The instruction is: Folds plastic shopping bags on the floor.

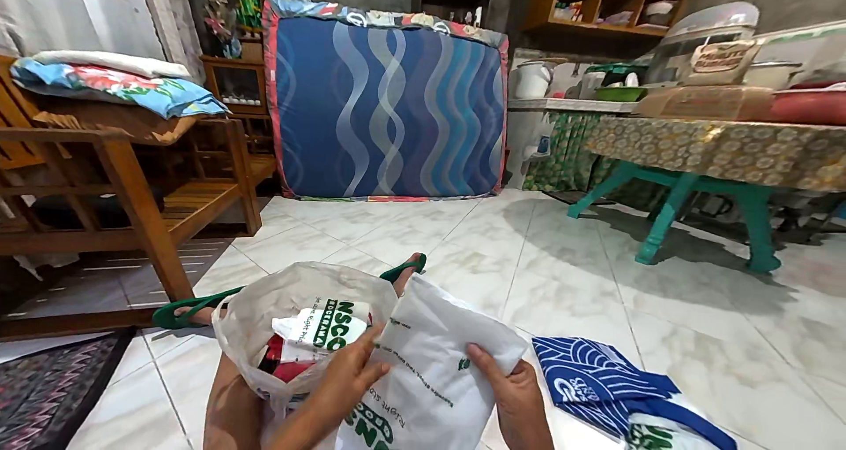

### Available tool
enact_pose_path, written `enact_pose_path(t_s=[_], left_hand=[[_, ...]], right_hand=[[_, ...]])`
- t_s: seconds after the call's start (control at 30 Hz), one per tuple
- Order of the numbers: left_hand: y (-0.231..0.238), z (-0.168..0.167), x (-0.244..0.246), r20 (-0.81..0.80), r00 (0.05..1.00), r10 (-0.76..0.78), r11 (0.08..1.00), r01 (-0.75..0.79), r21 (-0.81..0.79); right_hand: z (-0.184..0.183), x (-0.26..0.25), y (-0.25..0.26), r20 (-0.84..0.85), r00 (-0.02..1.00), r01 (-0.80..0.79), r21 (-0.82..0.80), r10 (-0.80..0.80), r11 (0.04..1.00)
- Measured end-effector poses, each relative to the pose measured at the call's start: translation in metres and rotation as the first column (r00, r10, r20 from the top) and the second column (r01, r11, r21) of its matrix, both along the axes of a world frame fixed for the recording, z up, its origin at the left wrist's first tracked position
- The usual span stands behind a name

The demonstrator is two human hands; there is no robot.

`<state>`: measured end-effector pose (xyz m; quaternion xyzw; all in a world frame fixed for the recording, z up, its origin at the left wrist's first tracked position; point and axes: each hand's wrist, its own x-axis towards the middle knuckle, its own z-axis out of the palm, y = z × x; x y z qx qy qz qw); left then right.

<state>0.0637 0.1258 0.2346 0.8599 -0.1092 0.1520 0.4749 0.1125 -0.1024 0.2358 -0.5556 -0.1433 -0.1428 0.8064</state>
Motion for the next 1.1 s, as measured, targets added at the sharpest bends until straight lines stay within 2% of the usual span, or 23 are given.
enact_pose_path(t_s=[0.03, 0.07, 0.1, 0.17, 0.23, 0.3, 0.37, 0.47, 0.53, 0.6, 0.63, 0.7, 0.77, 0.83, 0.93, 1.0, 1.1], left_hand=[[-0.012, -0.01, -0.001, 0.179, 0.977, 0.114, 0.978, -0.143, 0.155], [-0.028, -0.02, -0.002, 0.36, 0.918, 0.169, 0.926, -0.273, 0.26], [-0.047, -0.025, -0.009, 0.455, 0.875, 0.165, 0.885, -0.335, 0.323], [-0.087, -0.03, -0.03, 0.436, 0.896, 0.085, 0.871, -0.279, 0.404], [-0.115, -0.038, -0.039, 0.404, 0.912, 0.073, 0.873, -0.255, 0.416], [-0.124, -0.045, -0.032, 0.454, 0.875, 0.169, 0.866, -0.352, 0.356], [-0.119, -0.043, -0.023, 0.489, 0.828, 0.275, 0.87, -0.431, 0.24], [-0.094, -0.028, -0.022, 0.48, 0.83, 0.283, 0.939, -0.341, 0.036], [-0.074, -0.01, -0.03, 0.449, 0.865, 0.225, 0.973, -0.222, -0.06], [-0.051, 0.006, -0.035, 0.324, 0.94, 0.105, 0.982, -0.047, -0.183], [-0.041, 0.012, -0.037, 0.232, 0.972, 0.027, 0.961, 0.039, -0.274], [-0.027, 0.026, -0.037, 0.1, 0.987, -0.128, 0.873, 0.16, -0.461], [-0.02, 0.032, -0.032, 0.044, 0.978, -0.202, 0.801, 0.191, -0.567], [-0.015, 0.032, -0.027, 0.027, 0.982, -0.185, 0.784, 0.164, -0.598], [-0.008, 0.02, -0.023, -0.028, 0.989, -0.147, 0.813, 0.104, -0.573], [-0.01, 0.013, -0.024, -0.08, 0.994, -0.07, 0.823, 0.012, -0.568], [-0.012, 0.013, -0.024, -0.044, 0.999, -0.004, 0.802, -0.023, -0.596]], right_hand=[[-0.005, 0.003, 0.0, 0.02, 0.996, 0.084, -0.07, -0.083, 0.994], [-0.01, 0.005, 0.0, 0.042, 0.983, 0.182, -0.124, -0.178, 0.976], [-0.013, 0.005, 0.002, 0.05, 0.963, 0.269, -0.157, -0.265, 0.95], [-0.01, 0.0, 0.007, 0.031, 0.934, 0.355, -0.191, -0.356, 0.915], [0.0, -0.012, 0.011, 0.002, 0.937, 0.344, -0.181, -0.349, 0.921], [0.012, -0.027, 0.013, 0.0, 0.954, 0.296, -0.167, -0.3, 0.94], [0.015, -0.039, 0.01, 0.084, 0.982, 0.181, -0.158, -0.17, 0.971], [0.004, -0.033, -0.008, 0.299, 0.942, -0.107, -0.161, 0.152, 0.981], [-0.006, -0.016, -0.019, 0.338, 0.931, -0.067, -0.218, 0.14, 0.974], [-0.017, -0.001, -0.024, 0.312, 0.942, -0.042, -0.264, 0.126, 0.964], [-0.024, 0.003, -0.024, 0.278, 0.945, -0.101, -0.25, 0.171, 0.963], [-0.032, -0.001, -0.021, 0.196, 0.916, -0.323, -0.157, 0.351, 0.933], [-0.034, -0.006, -0.017, 0.158, 0.825, -0.529, -0.119, 0.542, 0.84], [-0.029, -0.013, -0.007, 0.067, 0.849, -0.52, -0.062, 0.524, 0.852], [-0.018, -0.017, 0.005, -0.097, 0.931, -0.359, -0.052, 0.353, 0.932], [-0.015, -0.014, 0.009, -0.122, 0.947, -0.308, -0.068, 0.298, 0.949], [-0.015, -0.012, 0.008, -0.075, 0.937, -0.349, -0.118, 0.342, 0.93]])
